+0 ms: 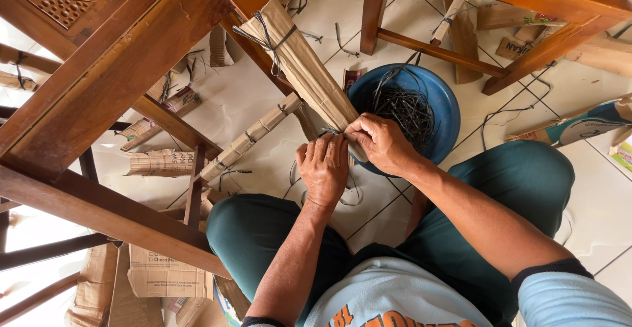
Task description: The person sits on the floor and wraps strips of cardboard around the legs of a wooden chair. They secure the cardboard by tying it with wire, using a blue bucket to hold the wire supply. The person repeats this process for multiple legs of the chair.
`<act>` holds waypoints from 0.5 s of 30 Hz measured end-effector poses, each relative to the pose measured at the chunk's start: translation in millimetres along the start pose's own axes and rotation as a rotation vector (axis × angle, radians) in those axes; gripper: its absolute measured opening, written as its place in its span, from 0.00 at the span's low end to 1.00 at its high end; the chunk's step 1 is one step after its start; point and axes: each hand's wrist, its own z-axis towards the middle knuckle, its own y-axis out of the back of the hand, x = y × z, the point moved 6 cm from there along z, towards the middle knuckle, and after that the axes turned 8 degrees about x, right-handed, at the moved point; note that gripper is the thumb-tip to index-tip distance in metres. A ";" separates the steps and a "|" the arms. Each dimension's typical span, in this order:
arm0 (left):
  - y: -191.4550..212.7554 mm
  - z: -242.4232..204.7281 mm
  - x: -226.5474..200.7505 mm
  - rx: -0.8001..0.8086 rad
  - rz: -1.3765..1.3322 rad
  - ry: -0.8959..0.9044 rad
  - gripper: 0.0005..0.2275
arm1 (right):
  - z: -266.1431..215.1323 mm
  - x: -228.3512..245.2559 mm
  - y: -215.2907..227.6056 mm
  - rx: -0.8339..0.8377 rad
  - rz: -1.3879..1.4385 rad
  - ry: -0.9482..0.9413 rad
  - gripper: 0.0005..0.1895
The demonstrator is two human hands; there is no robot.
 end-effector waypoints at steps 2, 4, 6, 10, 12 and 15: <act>2.6 1.6 -0.2 0.004 0.012 -0.013 0.02 | -1.6 -2.9 -1.7 -0.013 0.009 -0.014 0.02; 3.4 3.2 1.0 0.009 -0.017 -0.024 0.03 | -4.0 -8.5 -3.1 -0.054 -0.038 -0.011 0.01; 5.8 2.8 1.0 0.012 -0.021 -0.013 0.03 | -5.6 -10.1 -0.8 -0.048 -0.109 -0.004 0.02; 1.2 -3.4 15.0 0.072 -0.089 0.047 0.05 | -8.2 -31.0 8.2 -0.022 -0.190 -0.045 0.07; -9.3 -10.4 17.6 0.097 -0.121 0.079 0.06 | -10.4 -42.2 1.3 -0.048 -0.216 -0.071 0.07; -9.4 -9.2 20.8 0.138 -0.196 0.176 0.05 | -12.7 -42.6 0.3 -0.095 -0.228 -0.106 0.06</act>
